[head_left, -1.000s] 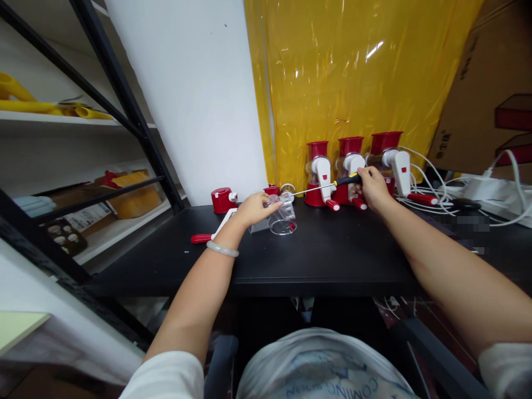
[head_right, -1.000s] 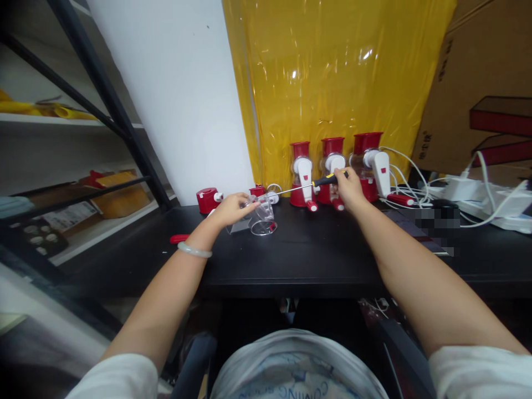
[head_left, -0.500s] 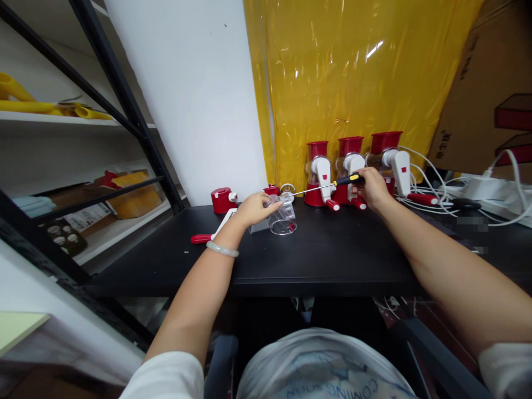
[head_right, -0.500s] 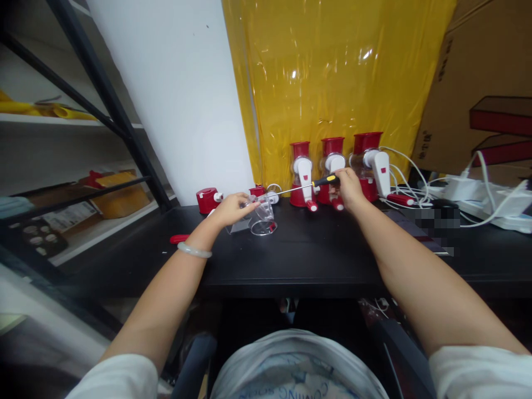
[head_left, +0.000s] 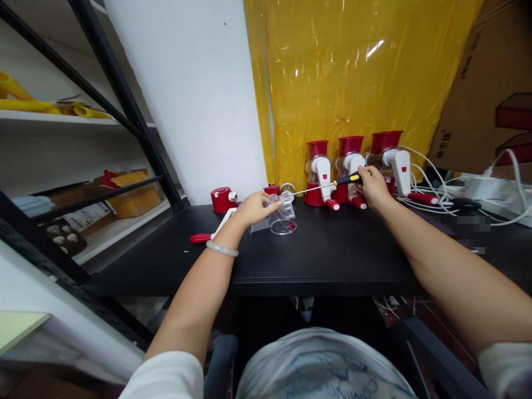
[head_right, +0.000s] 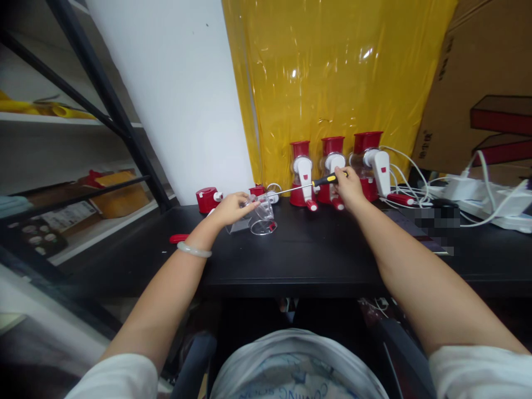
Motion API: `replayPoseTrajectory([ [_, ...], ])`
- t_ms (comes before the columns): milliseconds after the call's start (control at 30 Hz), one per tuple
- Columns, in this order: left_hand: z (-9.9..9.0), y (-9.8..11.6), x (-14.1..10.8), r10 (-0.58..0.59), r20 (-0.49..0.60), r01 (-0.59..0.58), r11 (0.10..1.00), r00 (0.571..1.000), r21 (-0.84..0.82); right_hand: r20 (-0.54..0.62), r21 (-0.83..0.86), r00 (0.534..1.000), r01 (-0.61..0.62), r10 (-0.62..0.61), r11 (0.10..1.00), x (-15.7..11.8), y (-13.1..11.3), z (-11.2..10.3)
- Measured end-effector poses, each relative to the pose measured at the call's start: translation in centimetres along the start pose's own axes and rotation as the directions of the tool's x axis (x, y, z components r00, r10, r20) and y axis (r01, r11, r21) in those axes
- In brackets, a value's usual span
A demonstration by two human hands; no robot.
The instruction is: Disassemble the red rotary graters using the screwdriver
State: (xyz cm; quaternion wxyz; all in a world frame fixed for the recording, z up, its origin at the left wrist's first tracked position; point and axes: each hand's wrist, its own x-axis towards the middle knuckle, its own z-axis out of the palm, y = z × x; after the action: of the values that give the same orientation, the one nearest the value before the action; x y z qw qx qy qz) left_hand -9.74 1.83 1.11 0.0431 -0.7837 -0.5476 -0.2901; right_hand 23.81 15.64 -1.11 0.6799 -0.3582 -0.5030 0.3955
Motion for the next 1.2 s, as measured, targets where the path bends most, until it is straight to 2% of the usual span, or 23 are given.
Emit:
replayPoseTrajectory([
  [233,-0.05,-0.01,0.02,0.000,0.005,0.000,1.000,1.000,0.001,-0.049,0.003,0.997,-0.059,0.059,0.998,0.07,-0.25,0.15],
  [533,-0.11,0.23,0.03,0.002,0.006,-0.002,1.000,1.000,0.005,-0.004,0.061,0.998,-0.055,0.056,0.997,0.17,0.01,0.02],
  [833,-0.09,0.02,0.00,-0.008,0.007,0.008,1.000,1.000,0.011,-0.031,-0.030,0.999,-0.035,0.034,0.999,-0.30,-0.37,0.11],
  [1200,-0.06,0.18,0.01,-0.006,0.006,0.006,1.000,1.000,0.011,-0.007,0.077,0.997,-0.081,0.082,0.994,-0.15,-0.50,0.05],
])
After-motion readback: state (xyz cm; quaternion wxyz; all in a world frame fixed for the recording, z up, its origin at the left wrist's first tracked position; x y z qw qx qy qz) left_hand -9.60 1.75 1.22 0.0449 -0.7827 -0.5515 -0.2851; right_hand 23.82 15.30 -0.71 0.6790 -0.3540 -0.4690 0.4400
